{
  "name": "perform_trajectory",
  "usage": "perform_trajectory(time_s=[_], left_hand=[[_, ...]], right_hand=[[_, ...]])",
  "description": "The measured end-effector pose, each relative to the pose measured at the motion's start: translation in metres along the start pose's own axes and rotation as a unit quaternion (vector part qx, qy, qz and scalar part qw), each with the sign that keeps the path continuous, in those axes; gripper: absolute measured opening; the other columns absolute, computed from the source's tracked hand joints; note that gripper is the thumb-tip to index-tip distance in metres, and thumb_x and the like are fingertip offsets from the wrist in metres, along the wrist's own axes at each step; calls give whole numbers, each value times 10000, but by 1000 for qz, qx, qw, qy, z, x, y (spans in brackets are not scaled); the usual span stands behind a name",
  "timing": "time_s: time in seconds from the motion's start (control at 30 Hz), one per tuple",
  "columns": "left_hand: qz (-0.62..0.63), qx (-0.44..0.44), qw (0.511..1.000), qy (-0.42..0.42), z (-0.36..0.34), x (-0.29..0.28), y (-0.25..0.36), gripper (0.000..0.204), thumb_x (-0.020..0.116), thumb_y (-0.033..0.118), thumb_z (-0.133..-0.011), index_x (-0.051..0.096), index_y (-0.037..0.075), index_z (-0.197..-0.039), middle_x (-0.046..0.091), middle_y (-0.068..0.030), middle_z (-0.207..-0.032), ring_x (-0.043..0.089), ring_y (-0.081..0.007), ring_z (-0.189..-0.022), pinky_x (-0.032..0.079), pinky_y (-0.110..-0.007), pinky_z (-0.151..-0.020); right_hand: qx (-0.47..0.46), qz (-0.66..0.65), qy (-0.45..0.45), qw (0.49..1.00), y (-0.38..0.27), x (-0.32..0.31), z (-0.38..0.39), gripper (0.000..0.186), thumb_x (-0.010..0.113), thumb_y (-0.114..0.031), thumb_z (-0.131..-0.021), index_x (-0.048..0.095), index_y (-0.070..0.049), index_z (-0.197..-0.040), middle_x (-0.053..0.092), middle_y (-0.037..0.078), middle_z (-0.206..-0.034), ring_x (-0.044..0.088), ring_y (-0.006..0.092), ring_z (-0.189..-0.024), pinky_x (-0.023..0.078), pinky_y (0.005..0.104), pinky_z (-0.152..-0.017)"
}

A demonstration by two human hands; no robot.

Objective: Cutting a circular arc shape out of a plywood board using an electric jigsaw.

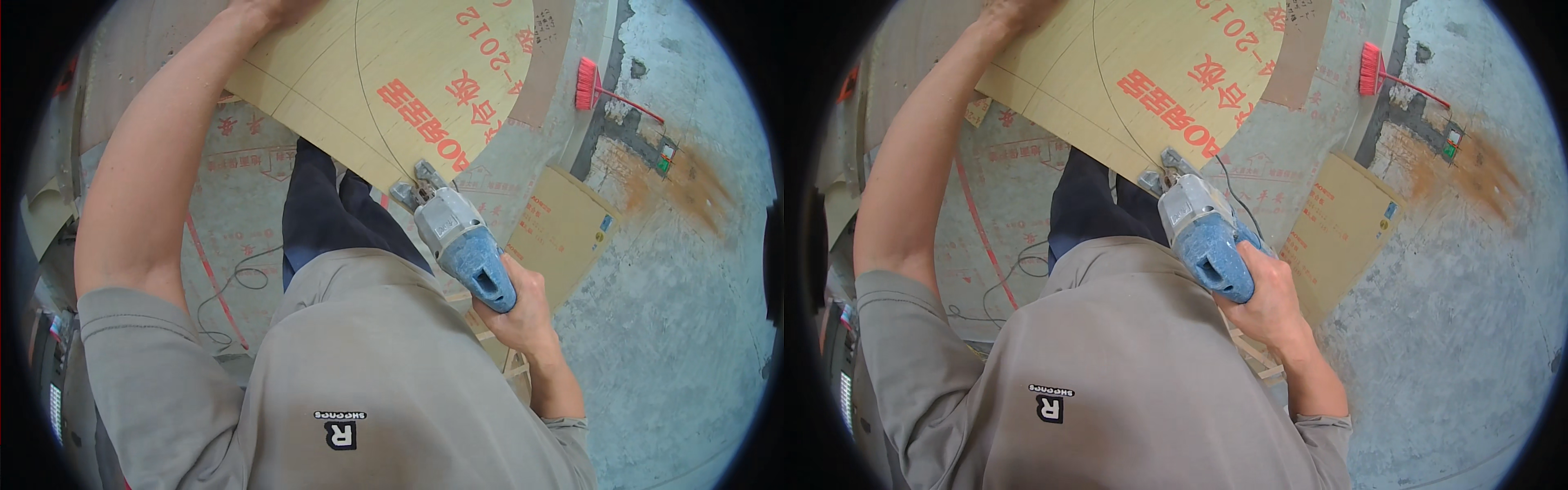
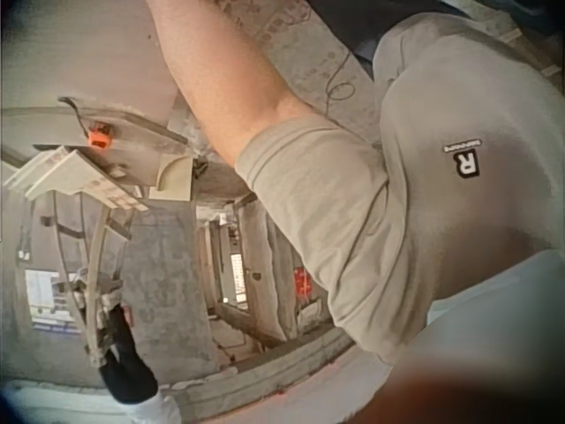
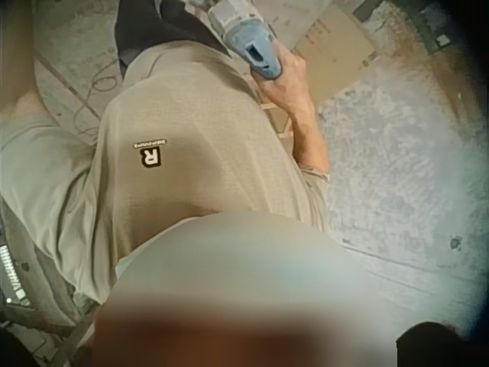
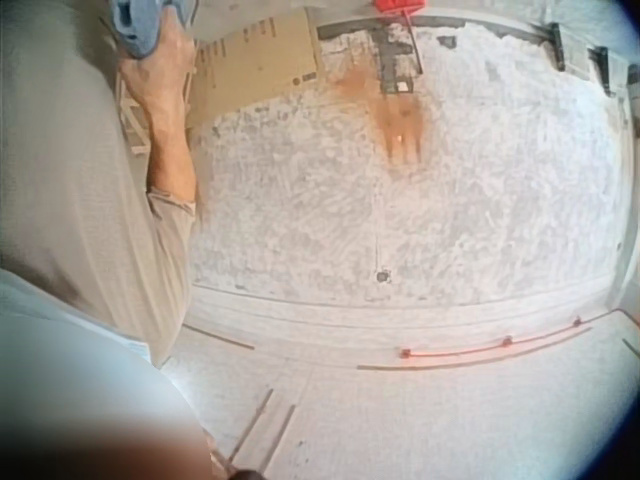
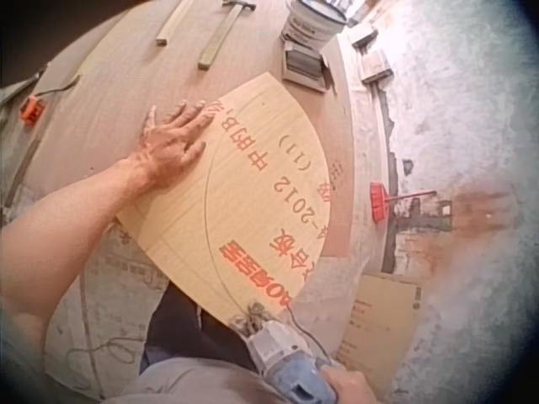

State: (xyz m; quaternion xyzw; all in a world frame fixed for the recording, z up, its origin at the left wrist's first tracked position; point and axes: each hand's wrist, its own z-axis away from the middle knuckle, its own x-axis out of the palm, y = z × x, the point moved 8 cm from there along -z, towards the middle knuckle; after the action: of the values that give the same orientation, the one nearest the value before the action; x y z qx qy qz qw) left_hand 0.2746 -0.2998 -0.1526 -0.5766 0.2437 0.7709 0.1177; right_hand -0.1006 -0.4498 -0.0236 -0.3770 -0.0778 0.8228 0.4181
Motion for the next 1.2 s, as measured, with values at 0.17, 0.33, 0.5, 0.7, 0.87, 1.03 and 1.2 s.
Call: perform_trajectory(time_s=[0.17,0.33,0.5,0.7,0.87,1.03,1.2], left_hand=[[-3,1,1000,12,1,0,-4,631,440,359,-1034,327,220,-1639,263,-61,-1723,212,-280,-1597,65,-639,-1274],[8,6,999,37,0,1,-4,635,470,375,-1018,358,224,-1625,295,-72,-1710,247,-284,-1586,82,-647,-1270],[13,3,999,38,-1,-1,-7,623,515,386,-1000,411,237,-1596,347,-79,-1687,273,-290,-1576,108,-655,-1263],[11,2,999,43,-1,0,-7,629,522,391,-995,412,235,-1595,347,-82,-1686,273,-295,-1576,114,-657,-1262],[15,1,999,43,1,-2,-6,636,525,383,-989,407,238,-1597,344,-83,-1687,274,-299,-1575,113,-656,-1262],[22,4,999,48,1,-2,-6,643,531,378,-983,404,242,-1598,347,-84,-1686,281,-300,-1573,117,-652,-1263],[12,-1,999,44,1,-2,-6,655,536,369,-977,394,248,-1604,347,-81,-1687,280,-297,-1574,126,-653,-1262]], right_hand=[[-14,9,-16,1000,16,-3,6,223,751,-23,-749,623,-14,-931,655,150,-790,652,331,-693,519,359,-695],[2,18,-13,1000,28,-5,11,272,781,-59,-712,580,-45,-894,650,192,-816,659,421,-772,531,440,-694],[-10,18,-5,1000,29,-4,14,266,775,-55,-712,578,-45,-891,647,186,-811,660,413,-759,530,436,-688],[-27,21,-7,999,32,-6,14,215,763,-28,-758,627,-20,-923,664,152,-813,661,338,-713,523,368,-708],[-33,37,-15,999,29,-5,12,214,766,-32,-758,624,-19,-918,657,153,-810,654,339,-709,519,365,-704],[-28,8,-4,1000,17,-3,9,234,763,-35,-739,614,-26,-920,653,167,-811,659,373,-726,525,391,-688],[-22,-14,6,1000,9,0,4,261,771,-42,-719,610,-33,-925,654,182,-826,670,414,-746,532,423,-670]])
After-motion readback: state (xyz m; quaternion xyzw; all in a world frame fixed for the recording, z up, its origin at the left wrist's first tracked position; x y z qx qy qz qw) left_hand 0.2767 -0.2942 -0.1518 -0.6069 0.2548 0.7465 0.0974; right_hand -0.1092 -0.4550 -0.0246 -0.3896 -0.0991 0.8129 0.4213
